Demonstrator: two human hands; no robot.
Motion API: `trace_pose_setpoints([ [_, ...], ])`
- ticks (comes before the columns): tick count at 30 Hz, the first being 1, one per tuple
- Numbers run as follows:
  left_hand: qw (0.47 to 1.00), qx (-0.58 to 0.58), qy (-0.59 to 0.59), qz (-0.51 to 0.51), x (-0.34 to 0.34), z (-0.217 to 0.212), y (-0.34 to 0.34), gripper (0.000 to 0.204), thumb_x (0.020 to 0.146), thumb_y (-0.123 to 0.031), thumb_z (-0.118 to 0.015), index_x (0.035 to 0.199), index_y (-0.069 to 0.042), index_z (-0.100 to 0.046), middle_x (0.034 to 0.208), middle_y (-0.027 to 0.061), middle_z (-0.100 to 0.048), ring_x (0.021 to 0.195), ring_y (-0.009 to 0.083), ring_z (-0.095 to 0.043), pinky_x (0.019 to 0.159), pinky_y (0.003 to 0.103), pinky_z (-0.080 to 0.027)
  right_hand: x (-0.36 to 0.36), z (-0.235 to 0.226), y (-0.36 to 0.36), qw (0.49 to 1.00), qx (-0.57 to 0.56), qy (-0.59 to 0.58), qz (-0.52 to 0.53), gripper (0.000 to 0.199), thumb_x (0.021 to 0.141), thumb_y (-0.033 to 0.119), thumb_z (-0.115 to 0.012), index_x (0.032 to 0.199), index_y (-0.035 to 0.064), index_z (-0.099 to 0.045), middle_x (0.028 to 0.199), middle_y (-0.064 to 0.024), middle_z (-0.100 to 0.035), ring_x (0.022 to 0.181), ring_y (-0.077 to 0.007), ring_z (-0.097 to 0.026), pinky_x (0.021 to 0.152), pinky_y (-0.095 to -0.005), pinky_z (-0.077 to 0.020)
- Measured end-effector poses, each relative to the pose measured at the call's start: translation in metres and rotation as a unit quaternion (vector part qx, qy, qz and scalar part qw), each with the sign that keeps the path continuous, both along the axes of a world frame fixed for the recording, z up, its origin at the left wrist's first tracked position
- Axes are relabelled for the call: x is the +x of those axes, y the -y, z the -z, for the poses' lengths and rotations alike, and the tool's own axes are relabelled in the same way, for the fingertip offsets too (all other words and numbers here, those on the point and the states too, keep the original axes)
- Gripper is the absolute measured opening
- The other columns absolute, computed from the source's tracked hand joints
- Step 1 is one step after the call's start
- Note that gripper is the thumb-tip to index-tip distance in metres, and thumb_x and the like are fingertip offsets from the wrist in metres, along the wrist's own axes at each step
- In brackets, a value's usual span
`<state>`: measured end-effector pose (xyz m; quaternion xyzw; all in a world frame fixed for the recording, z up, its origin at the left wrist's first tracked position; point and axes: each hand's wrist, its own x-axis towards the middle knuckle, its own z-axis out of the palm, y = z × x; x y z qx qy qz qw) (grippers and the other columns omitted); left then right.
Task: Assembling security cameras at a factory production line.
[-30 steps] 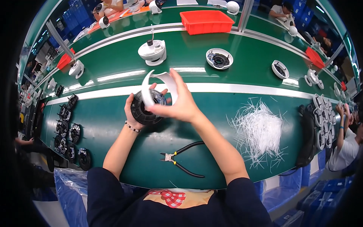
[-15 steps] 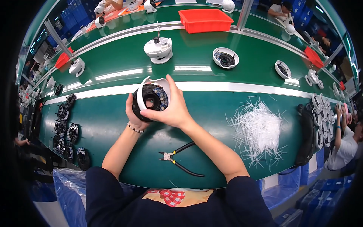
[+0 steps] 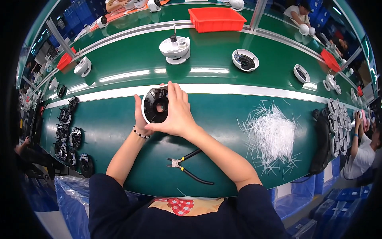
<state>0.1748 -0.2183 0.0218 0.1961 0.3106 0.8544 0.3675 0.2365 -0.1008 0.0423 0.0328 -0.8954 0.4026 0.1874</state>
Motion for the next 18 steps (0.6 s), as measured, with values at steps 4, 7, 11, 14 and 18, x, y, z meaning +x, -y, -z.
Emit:
trace_pose_setpoints([
  [4, 1.0, -0.007, -0.014, 0.004, -0.001, 0.001, 0.01, 0.071, 0.084, -0.06, -0.026, 0.134, -0.01, -0.021, 0.13, 0.011, -0.035, 0.118, 0.0232, -0.038, 0.098, 0.038, -0.033, -0.006, -0.013, -0.008, 0.995, -0.014, 0.073, -0.066, 0.123, 0.043, 0.049, -0.08, 0.129, -0.0106, -0.014, 0.129, -0.0218, -0.027, 0.118, -0.0378, -0.027, 0.099, -0.0426, -0.0234],
  [7, 0.999, 0.029, 0.028, -0.012, 0.003, 0.0, 0.009, 0.061, 0.08, -0.037, -0.046, 0.13, -0.008, -0.03, 0.123, 0.0125, -0.044, 0.112, 0.0234, -0.045, 0.097, 0.037, -0.035, -0.005, 0.002, -0.002, 1.0, 0.013, -0.013, -0.022, 0.122, 0.044, 0.049, -0.079, 0.13, -0.0084, -0.014, 0.131, -0.0239, -0.023, 0.119, -0.0392, -0.025, 0.1, -0.0441, -0.0222],
  [11, 0.999, 0.033, 0.019, 0.007, 0.003, 0.008, 0.006, 0.076, 0.069, -0.035, -0.052, 0.134, -0.009, -0.022, 0.127, 0.0134, -0.04, 0.114, 0.0251, -0.043, 0.098, 0.037, -0.033, 0.01, 0.015, 0.016, 0.997, -0.01, -0.074, 0.034, 0.127, 0.044, 0.046, -0.08, 0.132, -0.0046, -0.004, 0.133, -0.025, -0.016, 0.123, -0.0409, -0.018, 0.1, -0.0457, -0.0198],
  [14, 0.998, 0.038, -0.019, 0.036, 0.004, -0.002, 0.013, 0.086, 0.067, -0.027, -0.058, 0.137, -0.012, -0.012, 0.131, 0.0121, -0.035, 0.117, 0.0249, -0.04, 0.1, 0.038, -0.031, 0.012, 0.008, 0.017, 0.995, -0.018, -0.099, 0.005, 0.128, 0.045, 0.045, -0.08, 0.133, -0.0046, -0.001, 0.133, -0.0263, -0.015, 0.124, -0.0408, -0.016, 0.101, -0.0457, -0.0187],
  [18, 0.993, -0.049, -0.105, 0.007, 0.007, -0.026, 0.014, 0.085, 0.068, -0.029, -0.059, 0.137, -0.012, -0.012, 0.131, 0.0122, -0.034, 0.117, 0.0244, -0.04, 0.099, 0.038, -0.033, 0.004, 0.0, -0.001, 0.996, -0.003, -0.066, -0.052, 0.129, 0.047, 0.048, -0.079, 0.133, -0.0047, 0.002, 0.135, -0.0279, -0.011, 0.125, -0.041, -0.014, 0.102, -0.0458, -0.0172],
])
